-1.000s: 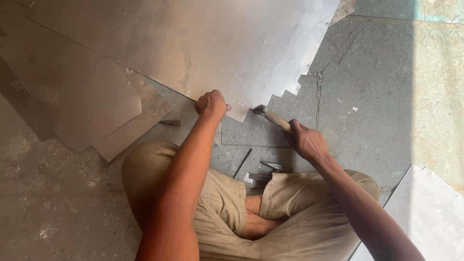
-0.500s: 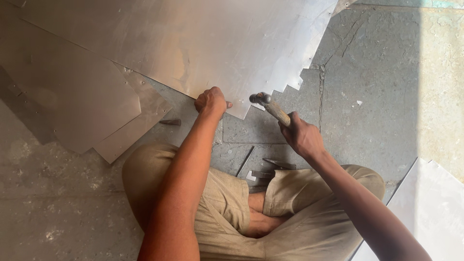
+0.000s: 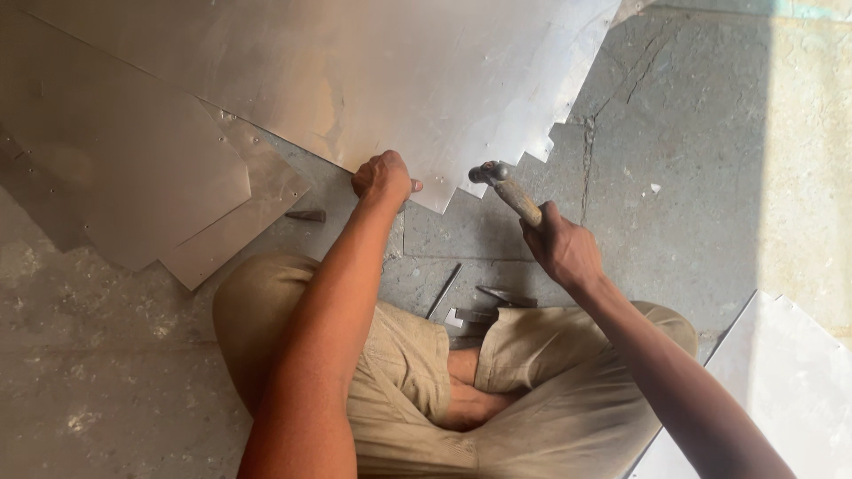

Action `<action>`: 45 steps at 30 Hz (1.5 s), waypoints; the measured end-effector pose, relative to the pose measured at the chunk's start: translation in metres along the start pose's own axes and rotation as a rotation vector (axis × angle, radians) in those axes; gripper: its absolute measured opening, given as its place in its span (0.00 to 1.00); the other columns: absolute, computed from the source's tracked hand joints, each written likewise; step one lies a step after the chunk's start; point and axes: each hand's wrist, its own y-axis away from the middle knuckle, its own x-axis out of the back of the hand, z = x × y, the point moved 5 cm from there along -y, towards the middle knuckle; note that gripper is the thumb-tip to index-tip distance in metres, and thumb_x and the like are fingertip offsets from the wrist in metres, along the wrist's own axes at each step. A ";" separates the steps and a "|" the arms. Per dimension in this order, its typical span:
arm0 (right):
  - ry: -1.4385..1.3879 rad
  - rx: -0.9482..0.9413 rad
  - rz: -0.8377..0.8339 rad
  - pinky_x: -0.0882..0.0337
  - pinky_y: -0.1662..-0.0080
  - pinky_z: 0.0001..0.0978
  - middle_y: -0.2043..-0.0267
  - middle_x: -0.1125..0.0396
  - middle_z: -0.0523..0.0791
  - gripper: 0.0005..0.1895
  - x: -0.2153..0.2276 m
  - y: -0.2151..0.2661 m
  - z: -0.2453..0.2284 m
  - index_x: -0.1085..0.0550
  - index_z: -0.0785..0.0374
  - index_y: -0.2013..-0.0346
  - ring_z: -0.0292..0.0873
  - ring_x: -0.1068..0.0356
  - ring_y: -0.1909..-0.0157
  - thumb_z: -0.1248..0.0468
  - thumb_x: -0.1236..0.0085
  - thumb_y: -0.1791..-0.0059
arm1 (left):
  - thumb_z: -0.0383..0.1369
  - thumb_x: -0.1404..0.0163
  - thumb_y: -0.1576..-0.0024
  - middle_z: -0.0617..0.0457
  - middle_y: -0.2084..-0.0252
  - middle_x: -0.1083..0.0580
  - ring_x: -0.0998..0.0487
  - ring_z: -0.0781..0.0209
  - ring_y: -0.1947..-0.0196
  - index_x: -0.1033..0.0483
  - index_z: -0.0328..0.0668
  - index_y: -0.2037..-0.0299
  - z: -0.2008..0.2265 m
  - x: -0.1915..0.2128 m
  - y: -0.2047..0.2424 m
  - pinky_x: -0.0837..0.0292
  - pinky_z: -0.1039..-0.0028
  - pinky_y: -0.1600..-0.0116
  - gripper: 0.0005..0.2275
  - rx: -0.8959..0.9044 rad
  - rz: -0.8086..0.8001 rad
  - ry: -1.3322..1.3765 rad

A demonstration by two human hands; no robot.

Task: The person sits on the floor and uses a hammer and a metal punch to create indentations or holes along the edges of stacked metal sheets. The person repeatedly positions the punch on the sheet and strikes it with the hammer, occasionally lifting and repositioning the sheets to access different areas.

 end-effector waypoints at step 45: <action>0.017 0.105 -0.046 0.37 0.80 0.44 0.80 0.34 0.47 0.14 -0.022 -0.050 -0.046 0.38 0.60 0.59 0.45 0.40 0.84 0.52 0.54 0.43 | 0.48 0.35 0.49 0.52 0.61 0.19 0.18 0.60 0.60 0.19 0.44 0.60 -0.002 -0.004 -0.007 0.24 0.72 0.63 0.18 -0.019 0.014 -0.014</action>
